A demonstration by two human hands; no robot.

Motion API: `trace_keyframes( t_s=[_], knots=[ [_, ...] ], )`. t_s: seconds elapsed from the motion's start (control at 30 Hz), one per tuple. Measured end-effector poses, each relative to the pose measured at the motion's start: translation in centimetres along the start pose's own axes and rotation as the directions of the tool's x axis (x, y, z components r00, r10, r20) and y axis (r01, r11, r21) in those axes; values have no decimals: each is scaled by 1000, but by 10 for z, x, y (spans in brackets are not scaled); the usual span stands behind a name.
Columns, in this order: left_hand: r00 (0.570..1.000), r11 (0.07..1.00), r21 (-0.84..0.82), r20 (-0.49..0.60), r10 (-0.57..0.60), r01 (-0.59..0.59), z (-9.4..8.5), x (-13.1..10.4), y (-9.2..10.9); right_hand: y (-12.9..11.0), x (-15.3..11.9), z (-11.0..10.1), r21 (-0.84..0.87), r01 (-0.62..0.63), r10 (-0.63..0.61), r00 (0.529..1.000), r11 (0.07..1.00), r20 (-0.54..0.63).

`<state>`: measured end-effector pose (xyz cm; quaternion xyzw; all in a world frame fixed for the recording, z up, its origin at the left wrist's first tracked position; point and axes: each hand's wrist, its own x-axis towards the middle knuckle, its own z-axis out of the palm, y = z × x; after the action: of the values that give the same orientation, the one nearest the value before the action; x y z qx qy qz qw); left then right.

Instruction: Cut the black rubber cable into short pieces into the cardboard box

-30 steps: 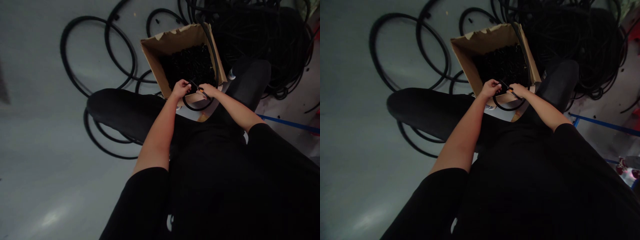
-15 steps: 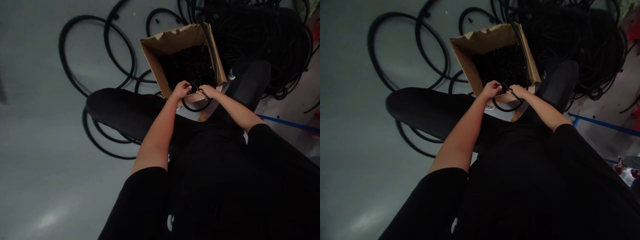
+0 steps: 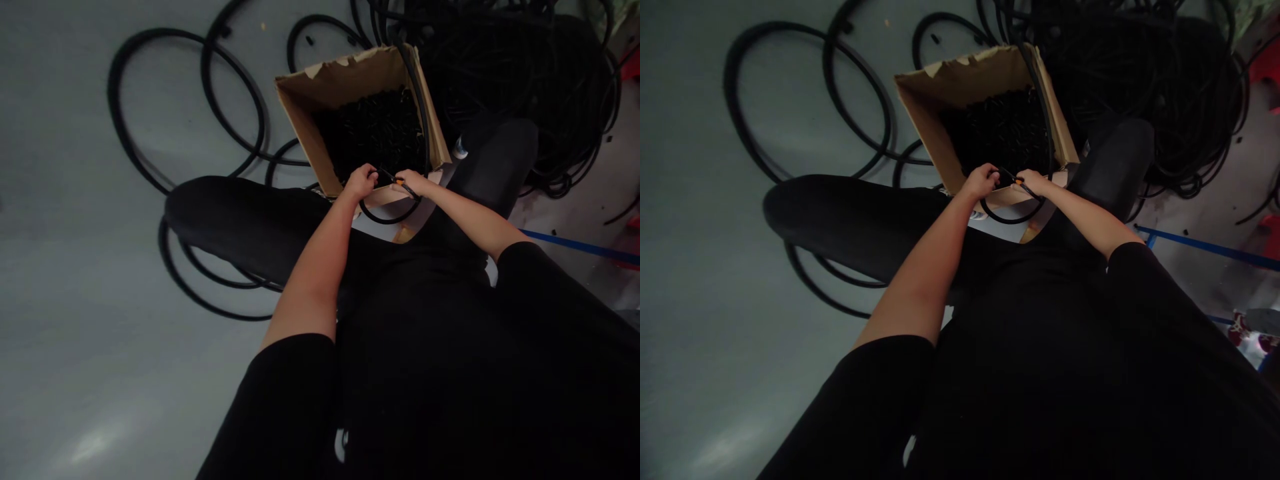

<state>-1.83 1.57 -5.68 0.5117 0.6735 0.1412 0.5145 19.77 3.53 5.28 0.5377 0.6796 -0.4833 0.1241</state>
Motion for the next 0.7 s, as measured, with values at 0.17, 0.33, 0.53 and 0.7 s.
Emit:
trace_keyframes(
  t_s=[0.17, 0.33, 0.53, 0.7],
  knots=[
    [999, 992, -124, 28, -30, 33, 2, 1, -4, 3, 0, 4, 62, -26, 27, 1000, 998, -11],
    [995, 945, -313, 59, -84, 98, -2, -2, 5, 5, 0, 6, 234, -55, 56, 998, 971, 0],
    [994, 872, -478, 85, -74, 106, -8, -12, 24, 18, 13, 8, 61, 89, -85, 994, 994, -74],
    [995, 867, -487, 40, -96, 103, -9, -16, 29, 26, 18, 8, -82, 110, -116, 990, 991, -76]
  ],
)
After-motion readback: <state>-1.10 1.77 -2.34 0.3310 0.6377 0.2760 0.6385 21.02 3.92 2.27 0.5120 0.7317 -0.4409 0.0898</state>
